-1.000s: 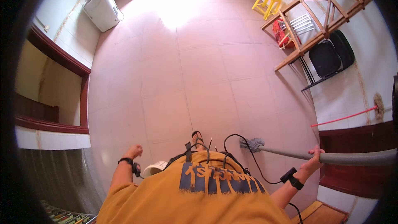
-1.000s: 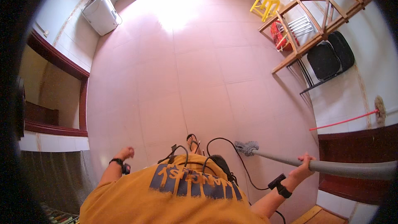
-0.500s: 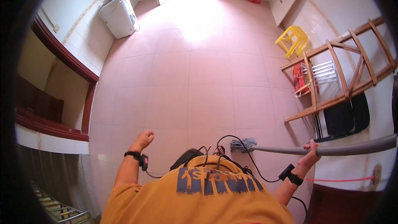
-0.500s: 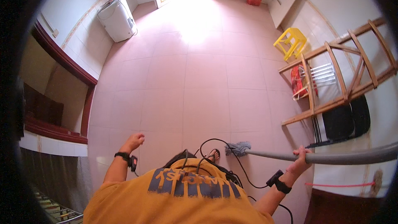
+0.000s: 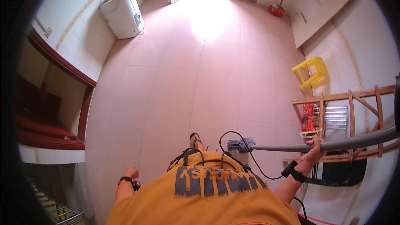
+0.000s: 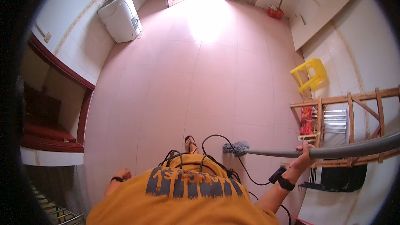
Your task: The person is mopping the tiled floor in a living room area, moving between furniture and a door.
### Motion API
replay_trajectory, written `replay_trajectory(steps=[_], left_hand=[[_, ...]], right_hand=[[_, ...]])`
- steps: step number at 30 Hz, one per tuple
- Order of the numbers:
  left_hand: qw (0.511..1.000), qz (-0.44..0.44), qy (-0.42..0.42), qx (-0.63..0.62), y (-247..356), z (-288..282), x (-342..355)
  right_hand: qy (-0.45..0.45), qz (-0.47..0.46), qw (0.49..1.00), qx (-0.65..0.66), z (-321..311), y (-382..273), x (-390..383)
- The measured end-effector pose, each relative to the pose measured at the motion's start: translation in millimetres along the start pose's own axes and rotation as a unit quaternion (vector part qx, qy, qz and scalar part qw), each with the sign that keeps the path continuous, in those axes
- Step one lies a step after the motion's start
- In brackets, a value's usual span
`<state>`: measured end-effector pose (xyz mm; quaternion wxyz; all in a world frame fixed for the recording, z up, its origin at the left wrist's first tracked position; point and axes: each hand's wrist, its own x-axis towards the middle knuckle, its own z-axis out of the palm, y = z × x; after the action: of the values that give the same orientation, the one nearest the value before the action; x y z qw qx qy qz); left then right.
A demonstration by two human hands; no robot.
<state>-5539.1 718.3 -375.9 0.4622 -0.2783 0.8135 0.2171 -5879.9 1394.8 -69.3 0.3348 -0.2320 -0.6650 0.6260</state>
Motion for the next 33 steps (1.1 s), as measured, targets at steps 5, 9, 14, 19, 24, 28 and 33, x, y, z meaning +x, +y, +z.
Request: replay_trajectory(steps=[5,9,14,19,24,28,33], left_hand=[[0.966,0.118,0.214,-0.087,188,-217,83],[0.927,0.232,0.275,-0.107,324,-345,113],[0.912,0.257,0.288,-0.141,414,-413,147],[0.949,0.162,0.178,-0.205,389,-401,183],[0.919,-0.081,0.085,-0.375,312,-356,205],[0.826,-0.273,-0.009,-0.493,294,-356,241],[0.976,-0.003,0.056,-0.212,424,-562,290]], right_hand=[[-0.016,-0.018,1.000,0.006,101,8,53],[-0.006,0.011,1.000,0.027,168,29,105],[-0.024,0.037,0.999,0.024,292,62,178],[-0.072,0.066,0.994,0.054,397,81,239],[-0.092,0.053,0.992,0.062,509,83,290],[-0.080,0.025,0.991,0.108,605,89,343],[-0.009,-0.001,0.996,0.090,690,72,394]])
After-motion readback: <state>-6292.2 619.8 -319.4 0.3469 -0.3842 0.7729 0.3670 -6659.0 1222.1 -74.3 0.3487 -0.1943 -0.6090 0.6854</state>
